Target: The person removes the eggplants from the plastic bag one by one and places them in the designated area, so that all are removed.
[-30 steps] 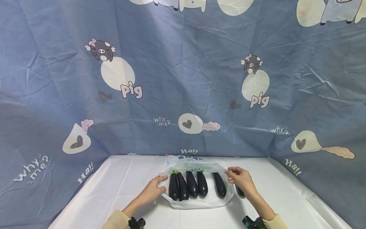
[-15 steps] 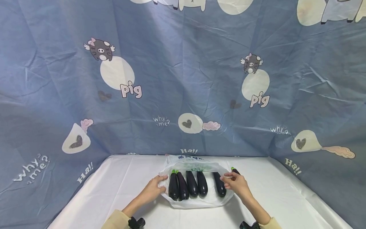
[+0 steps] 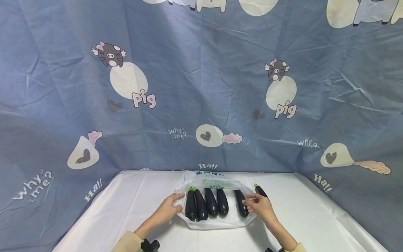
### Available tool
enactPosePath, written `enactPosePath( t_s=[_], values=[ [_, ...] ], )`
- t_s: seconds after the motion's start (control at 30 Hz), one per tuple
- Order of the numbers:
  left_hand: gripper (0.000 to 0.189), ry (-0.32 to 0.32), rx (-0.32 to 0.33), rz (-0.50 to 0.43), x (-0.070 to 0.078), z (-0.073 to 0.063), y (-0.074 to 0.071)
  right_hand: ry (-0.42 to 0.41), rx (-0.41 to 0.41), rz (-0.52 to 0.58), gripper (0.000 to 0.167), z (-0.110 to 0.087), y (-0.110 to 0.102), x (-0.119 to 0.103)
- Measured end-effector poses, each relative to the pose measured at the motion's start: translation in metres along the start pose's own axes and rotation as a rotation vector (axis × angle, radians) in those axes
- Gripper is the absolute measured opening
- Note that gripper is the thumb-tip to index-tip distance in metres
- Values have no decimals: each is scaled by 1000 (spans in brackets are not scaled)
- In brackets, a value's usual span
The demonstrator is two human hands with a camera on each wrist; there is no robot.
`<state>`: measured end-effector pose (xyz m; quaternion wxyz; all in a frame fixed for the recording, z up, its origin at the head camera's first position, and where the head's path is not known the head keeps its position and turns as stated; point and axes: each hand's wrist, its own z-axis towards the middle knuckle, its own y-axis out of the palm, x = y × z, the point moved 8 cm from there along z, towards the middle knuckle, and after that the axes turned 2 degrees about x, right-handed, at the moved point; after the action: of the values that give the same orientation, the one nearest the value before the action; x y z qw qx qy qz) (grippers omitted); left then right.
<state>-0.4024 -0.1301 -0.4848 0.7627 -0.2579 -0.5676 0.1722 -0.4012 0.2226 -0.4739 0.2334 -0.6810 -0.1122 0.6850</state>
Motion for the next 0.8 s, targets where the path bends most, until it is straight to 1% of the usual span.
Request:
enactPosePath(
  t_s=[0.23, 0.47, 0.7, 0.8],
  values=[
    [56, 0, 1, -1, 1, 0, -1, -51, 23, -120, 43, -4, 2, 4],
    [56, -4, -9, 2, -2, 0, 3, -87, 52, -167, 41, -7, 5, 7],
    [56, -23, -5, -10, -3, 0, 2, -123, 72, -198, 40, -6, 5, 5],
    [56, -22, -3, -5, -3, 1, 2, -143, 87, -242, 40, -6, 4, 5]
  ],
)
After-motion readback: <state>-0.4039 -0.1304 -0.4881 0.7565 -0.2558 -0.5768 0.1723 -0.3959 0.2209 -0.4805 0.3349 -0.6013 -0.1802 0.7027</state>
